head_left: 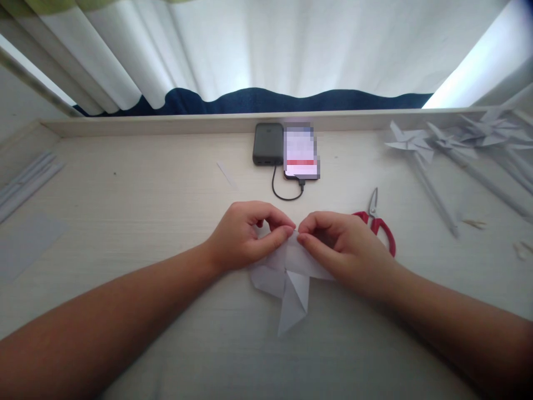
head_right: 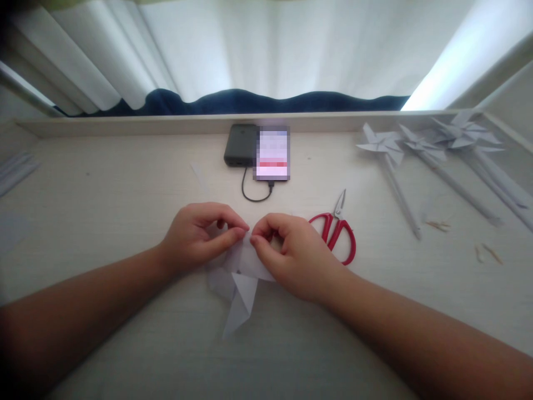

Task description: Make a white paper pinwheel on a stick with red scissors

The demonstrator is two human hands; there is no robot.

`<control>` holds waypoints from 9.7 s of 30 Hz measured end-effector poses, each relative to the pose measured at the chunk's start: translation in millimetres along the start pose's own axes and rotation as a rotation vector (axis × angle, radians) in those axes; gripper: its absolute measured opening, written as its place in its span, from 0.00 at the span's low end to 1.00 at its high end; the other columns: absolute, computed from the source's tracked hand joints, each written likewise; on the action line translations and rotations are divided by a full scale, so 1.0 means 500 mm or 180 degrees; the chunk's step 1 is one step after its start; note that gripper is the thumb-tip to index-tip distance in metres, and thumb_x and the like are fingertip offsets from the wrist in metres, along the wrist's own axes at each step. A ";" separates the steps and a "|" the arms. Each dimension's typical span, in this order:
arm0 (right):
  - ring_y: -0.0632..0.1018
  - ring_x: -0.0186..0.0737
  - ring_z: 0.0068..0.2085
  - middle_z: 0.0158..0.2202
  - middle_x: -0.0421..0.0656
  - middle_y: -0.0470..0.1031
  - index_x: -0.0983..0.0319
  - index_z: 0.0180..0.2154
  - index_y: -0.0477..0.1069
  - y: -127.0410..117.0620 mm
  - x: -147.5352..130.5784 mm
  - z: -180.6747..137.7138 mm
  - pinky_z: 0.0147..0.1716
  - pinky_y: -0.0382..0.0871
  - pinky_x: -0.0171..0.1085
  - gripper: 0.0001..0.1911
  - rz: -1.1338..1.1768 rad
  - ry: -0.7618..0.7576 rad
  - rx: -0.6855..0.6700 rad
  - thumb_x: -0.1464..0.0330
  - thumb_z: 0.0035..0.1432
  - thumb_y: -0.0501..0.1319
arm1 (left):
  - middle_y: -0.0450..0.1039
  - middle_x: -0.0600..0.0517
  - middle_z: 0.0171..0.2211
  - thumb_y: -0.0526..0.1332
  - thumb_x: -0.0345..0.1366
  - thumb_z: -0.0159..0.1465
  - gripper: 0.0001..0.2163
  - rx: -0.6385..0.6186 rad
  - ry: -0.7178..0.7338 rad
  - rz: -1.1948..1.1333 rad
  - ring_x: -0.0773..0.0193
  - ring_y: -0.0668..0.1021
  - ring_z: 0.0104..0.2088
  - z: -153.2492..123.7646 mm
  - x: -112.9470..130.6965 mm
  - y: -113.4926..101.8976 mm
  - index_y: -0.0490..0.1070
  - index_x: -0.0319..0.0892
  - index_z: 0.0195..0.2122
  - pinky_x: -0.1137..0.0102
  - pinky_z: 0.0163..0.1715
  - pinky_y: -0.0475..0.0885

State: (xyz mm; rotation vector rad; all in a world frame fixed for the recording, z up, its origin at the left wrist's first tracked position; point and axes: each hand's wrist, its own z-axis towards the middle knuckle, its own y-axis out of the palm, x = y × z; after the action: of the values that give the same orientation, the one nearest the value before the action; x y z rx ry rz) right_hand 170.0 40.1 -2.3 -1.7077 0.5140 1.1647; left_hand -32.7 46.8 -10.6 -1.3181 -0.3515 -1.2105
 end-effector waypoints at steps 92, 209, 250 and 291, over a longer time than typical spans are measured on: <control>0.74 0.36 0.38 0.38 0.44 0.75 0.65 0.42 0.73 -0.003 0.027 -0.020 0.39 0.69 0.34 0.09 -0.1168 -0.1491 0.0682 0.73 0.57 0.61 | 0.74 0.54 0.32 0.69 0.33 0.55 0.12 0.0244 -0.0366 -0.0786 0.66 0.80 0.33 -0.021 0.010 0.034 0.66 0.41 0.34 0.72 0.33 0.78; 0.70 0.43 0.40 0.36 0.44 0.73 0.61 0.39 0.68 0.013 0.019 -0.007 0.41 0.63 0.45 0.09 -0.1171 -0.2085 0.0847 0.78 0.56 0.59 | 0.72 0.53 0.31 0.65 0.30 0.58 0.15 0.0166 -0.0807 -0.1699 0.71 0.74 0.31 -0.019 0.021 0.026 0.55 0.41 0.25 0.74 0.33 0.71; 0.70 0.40 0.36 0.33 0.42 0.69 0.61 0.36 0.66 0.019 0.017 0.006 0.36 0.64 0.43 0.14 -0.0062 -0.1793 0.0951 0.82 0.49 0.57 | 0.72 0.52 0.30 0.64 0.34 0.56 0.07 -0.0161 -0.0287 0.0367 0.66 0.72 0.29 -0.020 0.035 0.008 0.72 0.43 0.36 0.70 0.31 0.68; 0.76 0.44 0.41 0.38 0.44 0.76 0.58 0.43 0.71 -0.005 0.029 -0.013 0.43 0.71 0.48 0.15 -0.0705 -0.2047 0.0869 0.78 0.53 0.62 | 0.77 0.52 0.28 0.65 0.37 0.59 0.07 -0.0024 -0.0809 -0.0422 0.67 0.76 0.29 -0.018 0.029 0.022 0.77 0.39 0.33 0.74 0.29 0.69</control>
State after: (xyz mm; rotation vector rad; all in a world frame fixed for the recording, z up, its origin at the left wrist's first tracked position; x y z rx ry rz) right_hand 181.7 37.8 -13.3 -1.0449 0.0737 1.3248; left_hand -21.4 30.2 -7.8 -1.4778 -0.6251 -1.1554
